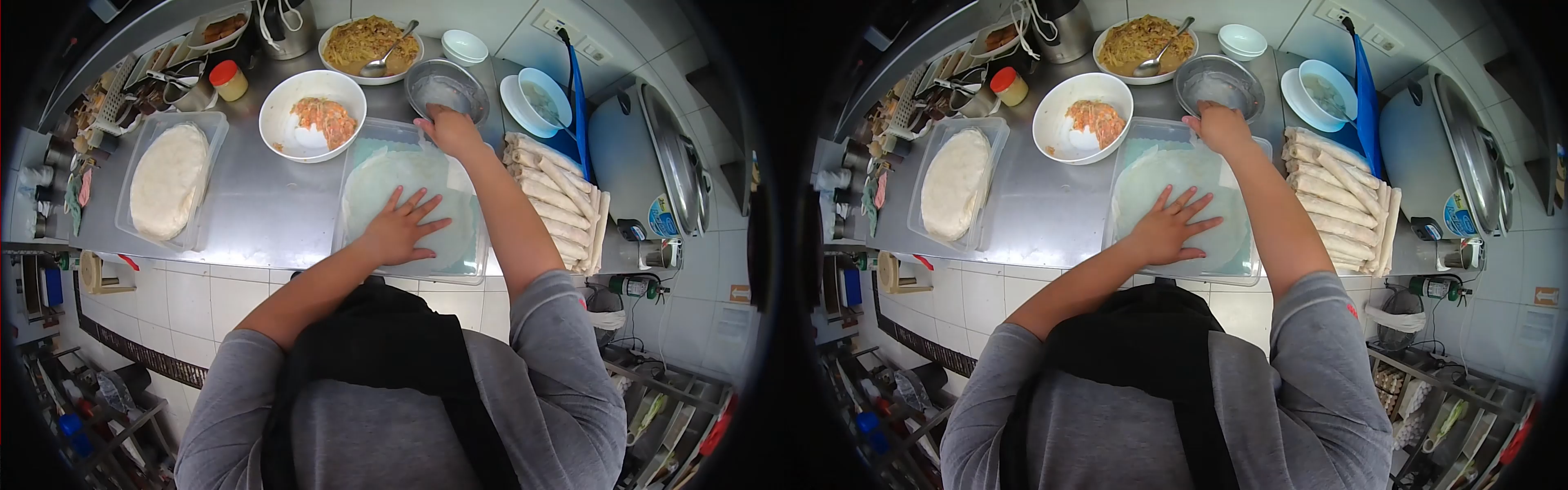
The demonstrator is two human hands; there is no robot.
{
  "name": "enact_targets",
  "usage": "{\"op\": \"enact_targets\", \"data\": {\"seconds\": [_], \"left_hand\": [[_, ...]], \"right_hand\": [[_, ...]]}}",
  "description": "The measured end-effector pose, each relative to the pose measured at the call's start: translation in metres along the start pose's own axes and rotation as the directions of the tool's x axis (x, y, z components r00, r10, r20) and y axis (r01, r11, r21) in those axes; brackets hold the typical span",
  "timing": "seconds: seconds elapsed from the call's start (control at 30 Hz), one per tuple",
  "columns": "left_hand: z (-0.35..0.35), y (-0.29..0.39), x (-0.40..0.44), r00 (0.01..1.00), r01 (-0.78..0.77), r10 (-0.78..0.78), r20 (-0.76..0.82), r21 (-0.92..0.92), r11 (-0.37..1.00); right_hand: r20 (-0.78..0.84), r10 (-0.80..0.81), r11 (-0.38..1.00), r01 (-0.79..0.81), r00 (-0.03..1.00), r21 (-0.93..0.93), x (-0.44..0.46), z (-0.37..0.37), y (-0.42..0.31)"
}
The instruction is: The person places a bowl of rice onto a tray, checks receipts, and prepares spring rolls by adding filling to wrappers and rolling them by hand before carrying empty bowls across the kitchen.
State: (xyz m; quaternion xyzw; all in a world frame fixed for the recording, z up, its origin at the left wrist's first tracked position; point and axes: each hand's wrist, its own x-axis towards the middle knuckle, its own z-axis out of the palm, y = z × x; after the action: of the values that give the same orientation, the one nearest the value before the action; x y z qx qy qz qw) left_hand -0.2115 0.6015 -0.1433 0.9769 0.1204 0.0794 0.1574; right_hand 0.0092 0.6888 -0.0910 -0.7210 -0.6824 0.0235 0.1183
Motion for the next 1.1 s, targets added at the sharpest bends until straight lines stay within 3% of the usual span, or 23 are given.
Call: {"op": "enact_targets", "data": {"seconds": [0.03,0.1,0.17,0.2,0.23,0.3,0.33,0.43,0.5,0.57,0.6,0.63,0.7,0.73,0.8,0.87,0.9,0.93,0.97,1.0,1.03,1.1], "left_hand": [[-0.003,0.007,-0.001,1.0,0.005,-0.005,0.003,-0.003,1.0],[-0.014,0.016,-0.005,0.983,0.093,-0.111,-0.144,-0.125,0.988],[-0.031,0.008,-0.015,0.967,0.12,-0.147,-0.207,-0.136,0.983],[-0.037,0.0,-0.024,0.948,0.138,-0.174,-0.266,-0.148,0.979],[-0.037,-0.01,-0.033,0.948,0.14,-0.176,-0.265,-0.149,0.979],[-0.039,-0.033,-0.056,0.895,0.345,-0.362,-0.261,-0.109,0.932],[-0.041,-0.041,-0.066,0.896,0.345,-0.361,-0.257,-0.107,0.932],[-0.048,-0.057,-0.085,0.857,0.4,-0.411,-0.31,-0.103,0.911],[-0.052,-0.061,-0.091,0.88,0.357,-0.365,-0.304,-0.085,0.93],[-0.05,-0.065,-0.093,0.889,0.338,-0.351,-0.295,-0.095,0.936],[-0.049,-0.068,-0.095,0.895,0.326,-0.341,-0.288,-0.102,0.94],[-0.048,-0.071,-0.096,0.899,0.315,-0.333,-0.284,-0.108,0.943],[-0.046,-0.079,-0.098,0.919,0.253,-0.275,-0.283,-0.113,0.961],[-0.044,-0.082,-0.099,0.921,0.243,-0.267,-0.283,-0.118,0.963],[-0.044,-0.088,-0.099,0.937,0.203,-0.237,-0.258,-0.152,0.967],[-0.045,-0.088,-0.098,0.946,0.179,-0.213,-0.246,-0.153,0.972],[-0.044,-0.087,-0.099,0.953,0.164,-0.196,-0.231,-0.15,0.975],[-0.045,-0.087,-0.099,0.954,0.156,-0.189,-0.232,-0.153,0.976],[-0.045,-0.087,-0.099,0.964,0.17,-0.194,-0.184,-0.139,0.976],[-0.044,-0.088,-0.099,0.97,0.184,-0.2,-0.138,-0.122,0.975],[-0.044,-0.088,-0.098,0.97,0.178,-0.195,-0.142,-0.124,0.976],[-0.042,-0.089,-0.098,0.968,0.177,-0.195,-0.16,-0.121,0.977]], "right_hand": [[0.264,0.083,0.994,-0.063,0.961,-0.085,0.004,-0.004,-0.005],[0.29,0.104,0.988,-0.065,0.951,-0.141,0.007,-0.013,-0.012],[0.31,0.123,0.978,-0.062,0.943,-0.199,0.009,-0.009,-0.01],[0.089,0.004,0.99,0.009,0.996,-0.142,0.005,0.001,-0.003],[-0.143,-0.104,0.991,0.09,0.984,-0.102,0.003,0.008,0.001],[-0.046,-0.085,0.989,0.078,0.995,-0.126,0.007,0.019,0.007],[0.051,-0.06,0.986,0.067,0.997,-0.153,0.009,0.02,0.007],[0.035,-0.071,0.989,0.075,0.997,-0.127,0.014,0.008,0.012],[-0.008,-0.068,0.996,0.068,0.998,-0.057,0.012,-0.005,0.015],[-0.09,0.086,0.972,-0.063,0.992,0.228,0.007,-0.023,0.012],[-0.091,0.208,0.899,-0.154,0.974,0.409,0.004,-0.029,0.01],[-0.09,0.219,0.9,-0.166,0.972,0.404,-0.001,-0.035,0.01],[-0.059,0.369,0.514,-0.151,0.927,0.844,-0.008,-0.052,0.007],[-0.008,0.377,0.311,-0.118,0.926,0.943,-0.021,-0.06,-0.003],[0.049,0.347,0.213,-0.129,0.937,0.969,-0.054,-0.054,-0.02],[0.014,0.226,0.47,-0.121,0.974,0.875,-0.089,-0.018,-0.05],[-0.036,0.177,0.76,-0.114,0.983,0.639,-0.102,0.016,-0.068],[-0.004,0.159,0.819,-0.13,0.987,0.558,-0.111,0.045,-0.09],[0.107,0.022,0.973,-0.045,0.994,0.226,-0.117,0.051,-0.114],[0.178,-0.044,0.996,0.03,0.983,0.081,-0.119,0.056,-0.131],[0.176,-0.041,0.997,0.028,0.984,0.075,-0.118,0.057,-0.129],[0.1,0.13,0.986,-0.118,0.987,-0.114,-0.115,0.061,-0.115]]}}
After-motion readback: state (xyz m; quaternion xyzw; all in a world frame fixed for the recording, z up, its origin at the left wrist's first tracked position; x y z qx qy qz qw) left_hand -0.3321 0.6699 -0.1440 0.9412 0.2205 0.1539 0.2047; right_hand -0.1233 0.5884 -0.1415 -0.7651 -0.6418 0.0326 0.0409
